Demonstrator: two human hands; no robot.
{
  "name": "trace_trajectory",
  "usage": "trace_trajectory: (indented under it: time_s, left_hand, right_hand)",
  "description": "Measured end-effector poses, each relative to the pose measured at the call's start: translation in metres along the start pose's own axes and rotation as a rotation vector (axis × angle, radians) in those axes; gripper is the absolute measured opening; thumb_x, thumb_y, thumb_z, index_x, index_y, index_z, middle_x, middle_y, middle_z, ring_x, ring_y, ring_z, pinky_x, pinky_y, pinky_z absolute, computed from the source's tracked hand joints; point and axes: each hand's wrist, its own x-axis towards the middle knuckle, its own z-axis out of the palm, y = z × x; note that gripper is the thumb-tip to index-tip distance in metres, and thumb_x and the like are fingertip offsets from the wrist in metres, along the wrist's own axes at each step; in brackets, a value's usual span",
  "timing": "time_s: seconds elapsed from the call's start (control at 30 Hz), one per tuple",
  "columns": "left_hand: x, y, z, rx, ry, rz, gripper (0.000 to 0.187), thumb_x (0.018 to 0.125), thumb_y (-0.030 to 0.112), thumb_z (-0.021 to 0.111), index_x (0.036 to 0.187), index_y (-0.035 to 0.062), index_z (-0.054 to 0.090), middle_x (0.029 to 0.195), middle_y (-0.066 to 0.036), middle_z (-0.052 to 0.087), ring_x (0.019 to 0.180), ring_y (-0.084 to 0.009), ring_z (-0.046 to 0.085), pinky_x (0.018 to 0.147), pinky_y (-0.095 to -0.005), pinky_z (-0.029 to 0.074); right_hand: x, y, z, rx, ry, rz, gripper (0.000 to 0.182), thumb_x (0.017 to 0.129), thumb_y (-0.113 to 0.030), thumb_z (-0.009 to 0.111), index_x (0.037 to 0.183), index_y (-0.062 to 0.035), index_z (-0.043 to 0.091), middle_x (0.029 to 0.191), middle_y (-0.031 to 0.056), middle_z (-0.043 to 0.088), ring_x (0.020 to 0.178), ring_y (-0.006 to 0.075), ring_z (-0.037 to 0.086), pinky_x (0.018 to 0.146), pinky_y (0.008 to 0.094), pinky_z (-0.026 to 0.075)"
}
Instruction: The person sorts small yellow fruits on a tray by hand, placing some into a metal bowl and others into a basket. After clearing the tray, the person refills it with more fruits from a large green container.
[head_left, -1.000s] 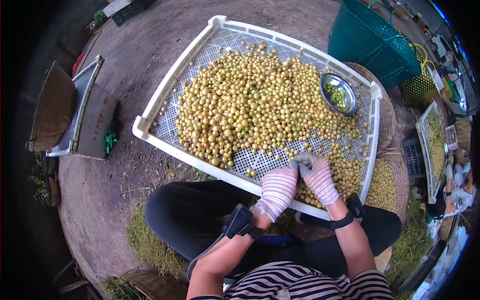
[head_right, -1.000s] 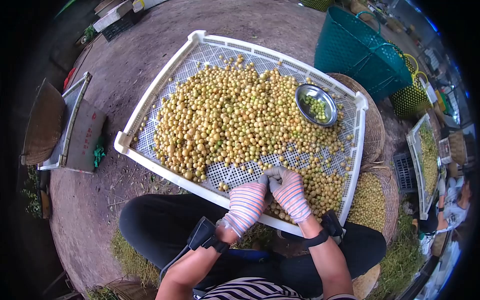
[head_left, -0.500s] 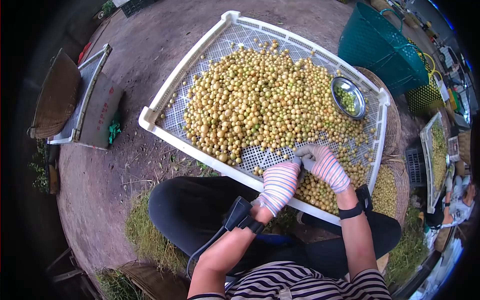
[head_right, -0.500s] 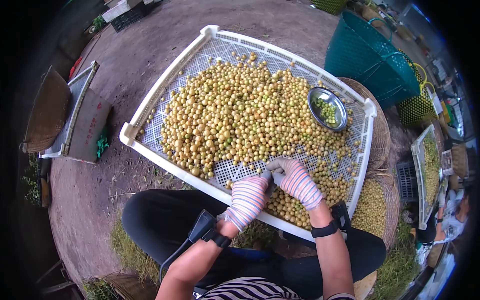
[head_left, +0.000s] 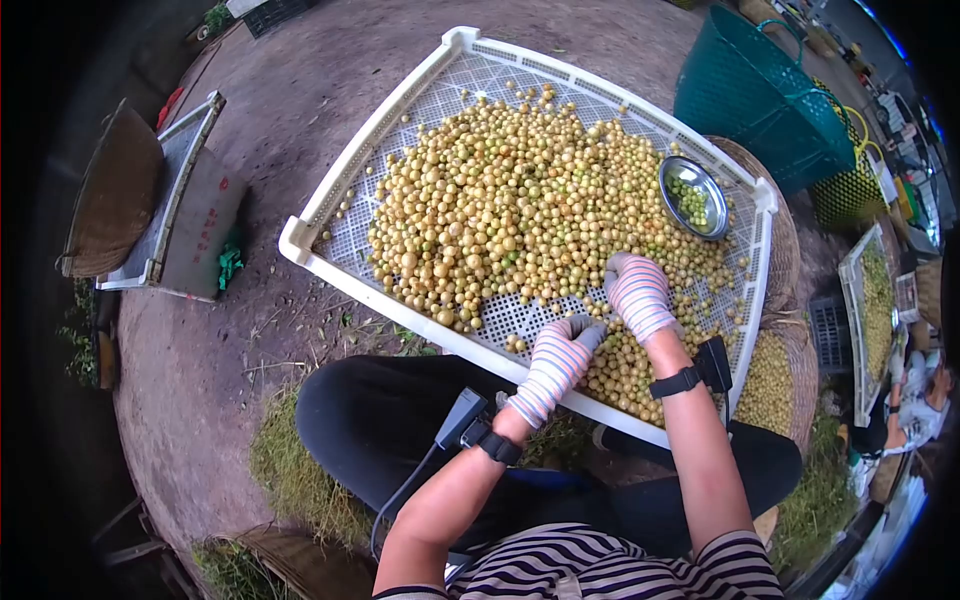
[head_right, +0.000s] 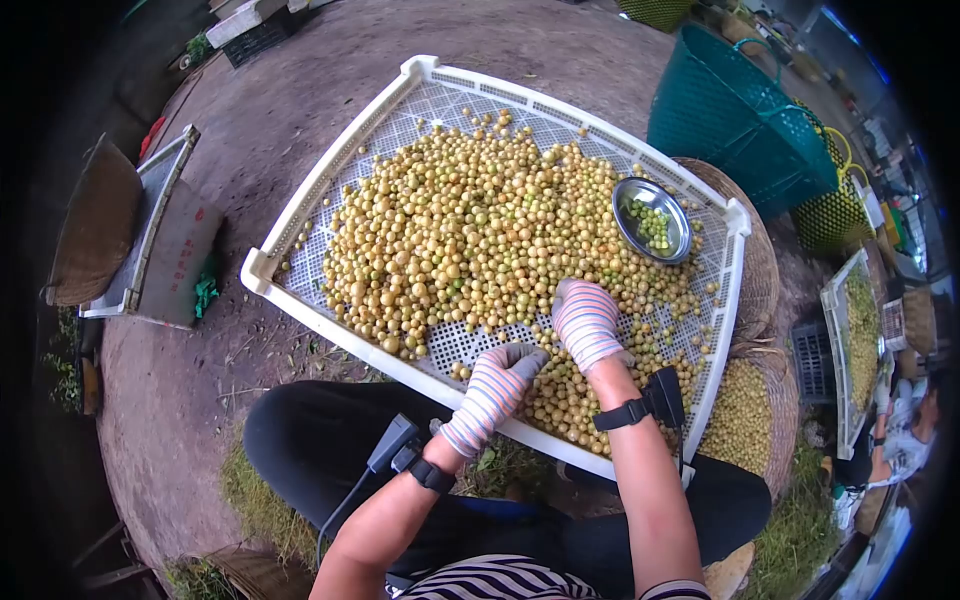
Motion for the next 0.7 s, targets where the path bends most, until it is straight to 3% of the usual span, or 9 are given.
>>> trace_trajectory:
  time_s: [0.07, 0.17, 0.2, 0.23, 0.3, 0.33, 0.47, 0.6, 0.7]
  left_hand:
    - [-0.011, 0.025, -0.005, -0.302, -0.06, -0.206, 0.026, 0.096, 0.028, 0.056, 0.103, 0.007, 0.07, 0.054, 0.005, 0.049, 0.042, -0.0049, 0.039, 0.039, -0.0197, 0.029]
    - [-0.013, 0.026, -0.016, -0.467, -0.175, -0.198, 0.03, 0.099, 0.028, 0.05, 0.106, 0.005, 0.068, 0.053, 0.006, 0.047, 0.04, -0.0058, 0.037, 0.038, -0.021, 0.028]
    - [-0.014, 0.026, -0.017, -0.477, -0.189, -0.218, 0.034, 0.101, 0.028, 0.046, 0.108, 0.0023, 0.066, 0.054, 0.006, 0.046, 0.041, -0.0058, 0.038, 0.039, -0.0206, 0.029]
    - [-0.015, 0.028, -0.018, -0.501, -0.211, -0.221, 0.034, 0.101, 0.027, 0.045, 0.11, 0.0018, 0.065, 0.055, 0.006, 0.047, 0.042, -0.0056, 0.039, 0.039, -0.0204, 0.029]
    - [-0.018, 0.029, -0.02, -0.55, -0.252, -0.232, 0.034, 0.1, 0.025, 0.044, 0.112, 0.0009, 0.064, 0.059, 0.006, 0.049, 0.044, -0.0054, 0.041, 0.041, -0.0199, 0.031]
    - [-0.015, 0.022, -0.023, -0.566, -0.303, -0.18, 0.035, 0.1, 0.024, 0.042, 0.117, -0.0004, 0.06, 0.07, 0.001, 0.057, 0.051, -0.0083, 0.048, 0.043, -0.0198, 0.034]
    - [-0.007, 0.018, -0.02, -0.761, -0.31, -0.244, 0.042, 0.099, 0.035, 0.045, 0.119, -0.0007, 0.057, 0.095, -0.011, 0.064, 0.064, -0.0176, 0.058, 0.045, -0.0209, 0.038]
    - [-0.009, 0.019, -0.019, -0.863, -0.31, -0.221, 0.056, 0.098, 0.052, 0.046, 0.117, 0.001, 0.058, 0.092, -0.007, 0.064, 0.062, -0.015, 0.057, 0.045, -0.022, 0.04]
    - [-0.006, 0.01, -0.019, -0.643, -0.335, -0.119, 0.054, 0.097, 0.051, 0.05, 0.117, 0.0018, 0.06, 0.085, -0.003, 0.063, 0.059, -0.0097, 0.055, 0.044, -0.0206, 0.039]
  right_hand:
    - [0.005, 0.002, 0.006, -0.094, -0.022, -0.027, 0.015, 0.076, -0.018, 0.063, 0.084, -0.007, 0.071, 0.082, 0.0204, 0.067, 0.076, 0.039, 0.065, 0.072, 0.044, 0.053]
    - [0.005, 0.0, -0.012, 0.111, -0.117, 0.041, 0.016, 0.078, -0.017, 0.062, 0.082, -0.005, 0.071, 0.08, 0.0219, 0.068, 0.076, 0.0386, 0.067, 0.071, 0.0438, 0.054]
    - [0.008, 0.022, 0.01, 0.286, 0.02, -0.054, 0.015, 0.077, -0.017, 0.064, 0.079, -0.0041, 0.071, 0.076, 0.0202, 0.068, 0.069, 0.0334, 0.068, 0.069, 0.0409, 0.054]
    - [0.013, 0.04, 0.027, 0.569, -0.039, -0.021, 0.015, 0.078, -0.018, 0.068, 0.079, -0.0033, 0.07, 0.071, 0.0139, 0.069, 0.059, 0.0225, 0.064, 0.061, 0.0348, 0.052]
    - [-0.003, 0.035, -0.001, 1.04, -0.288, 0.236, 0.02, 0.079, -0.021, 0.073, 0.079, -0.0019, 0.068, 0.069, 0.0036, 0.065, 0.057, 0.0103, 0.056, 0.053, 0.0253, 0.046]
    - [-0.013, 0.034, -0.01, 1.124, -0.287, 0.201, 0.02, 0.081, -0.023, 0.072, 0.082, -0.004, 0.067, 0.069, 0.0008, 0.063, 0.054, 0.007, 0.052, 0.049, 0.0213, 0.039]
    - [-0.046, 0.024, -0.046, 1.192, -0.361, 0.182, 0.018, 0.08, -0.022, 0.072, 0.079, -0.0056, 0.066, 0.065, -0.0012, 0.06, 0.052, 0.0049, 0.049, 0.047, 0.0188, 0.035]
    - [-0.068, 0.017, -0.066, 1.229, -0.429, 0.198, 0.019, 0.081, -0.023, 0.073, 0.075, -0.0064, 0.067, 0.062, -0.0009, 0.061, 0.049, 0.0054, 0.051, 0.045, 0.0186, 0.036]
    - [-0.076, 0.018, -0.065, 1.166, -0.497, 0.153, 0.02, 0.081, -0.025, 0.073, 0.073, -0.0069, 0.067, 0.062, -0.0007, 0.061, 0.048, 0.0057, 0.051, 0.045, 0.0191, 0.036]
